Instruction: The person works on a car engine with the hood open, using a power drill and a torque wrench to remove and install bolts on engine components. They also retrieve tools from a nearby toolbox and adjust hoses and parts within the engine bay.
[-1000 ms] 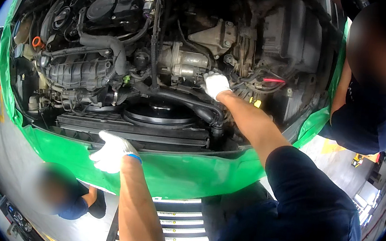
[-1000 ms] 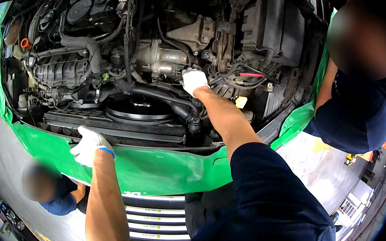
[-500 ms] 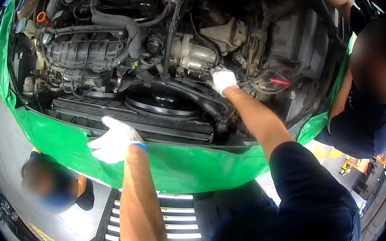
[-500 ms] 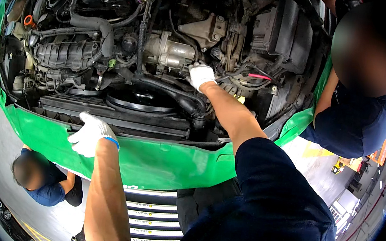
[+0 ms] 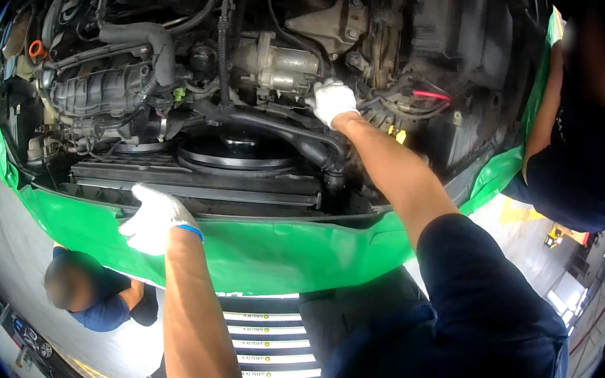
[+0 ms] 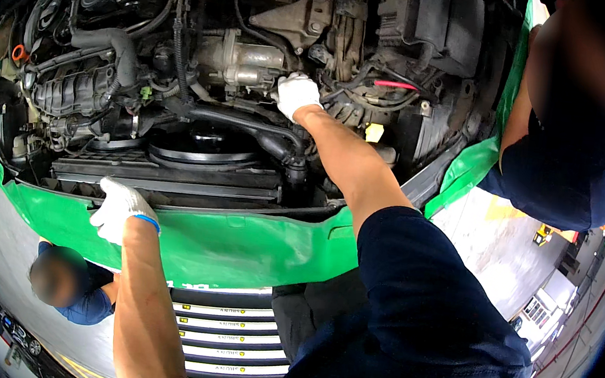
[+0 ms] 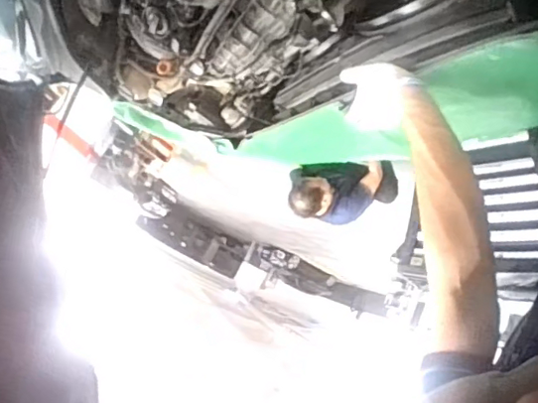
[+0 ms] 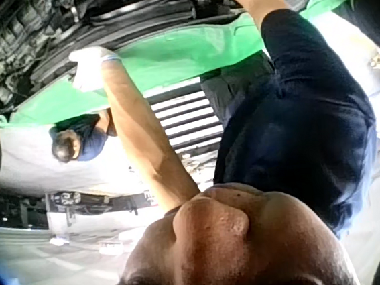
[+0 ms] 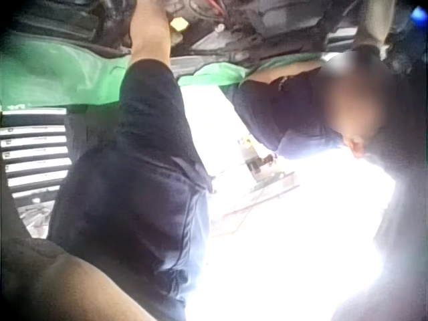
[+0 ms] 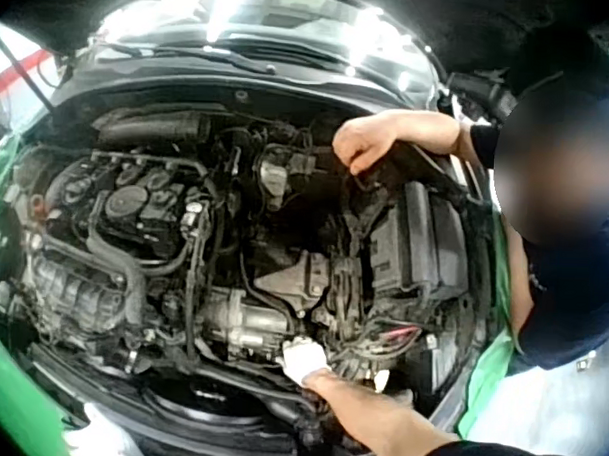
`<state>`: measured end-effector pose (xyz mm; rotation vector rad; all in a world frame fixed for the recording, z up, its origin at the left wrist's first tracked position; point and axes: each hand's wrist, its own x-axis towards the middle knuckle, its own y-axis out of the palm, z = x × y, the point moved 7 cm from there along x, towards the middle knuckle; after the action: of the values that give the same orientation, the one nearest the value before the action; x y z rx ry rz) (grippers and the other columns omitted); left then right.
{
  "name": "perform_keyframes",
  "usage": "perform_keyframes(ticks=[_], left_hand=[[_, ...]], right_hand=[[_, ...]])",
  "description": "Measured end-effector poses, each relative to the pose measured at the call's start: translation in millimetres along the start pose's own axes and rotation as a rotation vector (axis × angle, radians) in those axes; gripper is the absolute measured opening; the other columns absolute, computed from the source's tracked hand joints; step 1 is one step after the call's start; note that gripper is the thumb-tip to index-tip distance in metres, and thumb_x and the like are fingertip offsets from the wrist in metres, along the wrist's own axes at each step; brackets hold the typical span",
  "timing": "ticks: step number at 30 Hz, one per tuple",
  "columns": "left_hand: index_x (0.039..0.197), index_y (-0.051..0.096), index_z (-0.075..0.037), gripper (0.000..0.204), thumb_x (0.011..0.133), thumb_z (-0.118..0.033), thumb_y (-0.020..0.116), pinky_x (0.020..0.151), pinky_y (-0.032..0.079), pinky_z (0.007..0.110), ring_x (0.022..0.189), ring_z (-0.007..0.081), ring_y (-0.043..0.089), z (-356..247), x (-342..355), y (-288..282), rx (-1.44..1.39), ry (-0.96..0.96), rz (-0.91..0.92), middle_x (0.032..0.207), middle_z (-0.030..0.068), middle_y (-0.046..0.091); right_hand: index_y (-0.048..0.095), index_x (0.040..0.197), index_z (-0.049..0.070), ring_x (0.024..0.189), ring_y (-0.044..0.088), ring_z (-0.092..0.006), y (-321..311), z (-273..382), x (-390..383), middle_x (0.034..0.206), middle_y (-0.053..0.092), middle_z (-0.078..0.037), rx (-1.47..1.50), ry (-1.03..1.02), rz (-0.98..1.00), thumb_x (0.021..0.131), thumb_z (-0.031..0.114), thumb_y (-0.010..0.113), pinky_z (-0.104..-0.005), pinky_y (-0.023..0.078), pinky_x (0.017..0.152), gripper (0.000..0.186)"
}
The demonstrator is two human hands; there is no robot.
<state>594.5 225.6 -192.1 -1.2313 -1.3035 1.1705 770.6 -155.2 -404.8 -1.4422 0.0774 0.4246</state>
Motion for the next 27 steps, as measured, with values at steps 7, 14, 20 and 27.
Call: perform_keyframes(ticks=[7, 14, 20, 27], left_hand=[[0.139, 0.048, 0.004, 0.088, 0.092, -0.069, 0.061, 0.097, 0.056, 0.051, 0.118, 0.0421, 0.064, 1, -3, -2, 0.048, -0.028, -0.012, 0.133, 0.0290, 0.057], [0.137, 0.049, 0.004, 0.088, 0.091, -0.070, 0.062, 0.099, 0.055, 0.053, 0.120, 0.0437, 0.064, -6, -7, -4, 0.070, -0.010, -0.018, 0.132, 0.0296, 0.060], [0.142, 0.046, 0.004, 0.091, 0.092, -0.071, 0.059, 0.100, 0.056, 0.053, 0.121, 0.0441, 0.064, 0, 0, 4, 0.046, -0.030, 0.028, 0.138, 0.0315, 0.055], [0.134, 0.051, 0.005, 0.081, 0.095, -0.064, 0.063, 0.093, 0.059, 0.048, 0.111, 0.0412, 0.068, -2, -2, -1, 0.060, -0.026, 0.002, 0.126, 0.0294, 0.062]], right_hand=[[0.073, 0.108, 0.004, 0.098, 0.072, -0.0391, 3, -2, -10, 0.104, 0.074, -0.022, -0.023, -0.024, 0.113, 0.087, 0.029, 0.071, -0.0497, 0.059, 0.086, 0.032], [0.067, 0.109, 0.009, 0.104, 0.065, -0.0372, -42, -22, -41, 0.106, 0.066, -0.016, 0.268, -0.082, -0.122, 0.079, 0.034, 0.075, -0.0458, 0.054, 0.093, 0.039], [0.068, 0.117, 0.009, 0.107, 0.066, -0.0367, -36, -12, -58, 0.114, 0.066, -0.017, 0.116, -0.290, 0.065, 0.085, 0.028, 0.075, -0.0444, 0.055, 0.092, 0.038], [0.061, 0.139, 0.011, 0.117, 0.066, -0.0359, -49, 13, -79, 0.114, 0.072, -0.017, 0.186, -0.339, 0.161, 0.097, 0.012, 0.053, -0.0475, 0.050, 0.103, 0.043]])
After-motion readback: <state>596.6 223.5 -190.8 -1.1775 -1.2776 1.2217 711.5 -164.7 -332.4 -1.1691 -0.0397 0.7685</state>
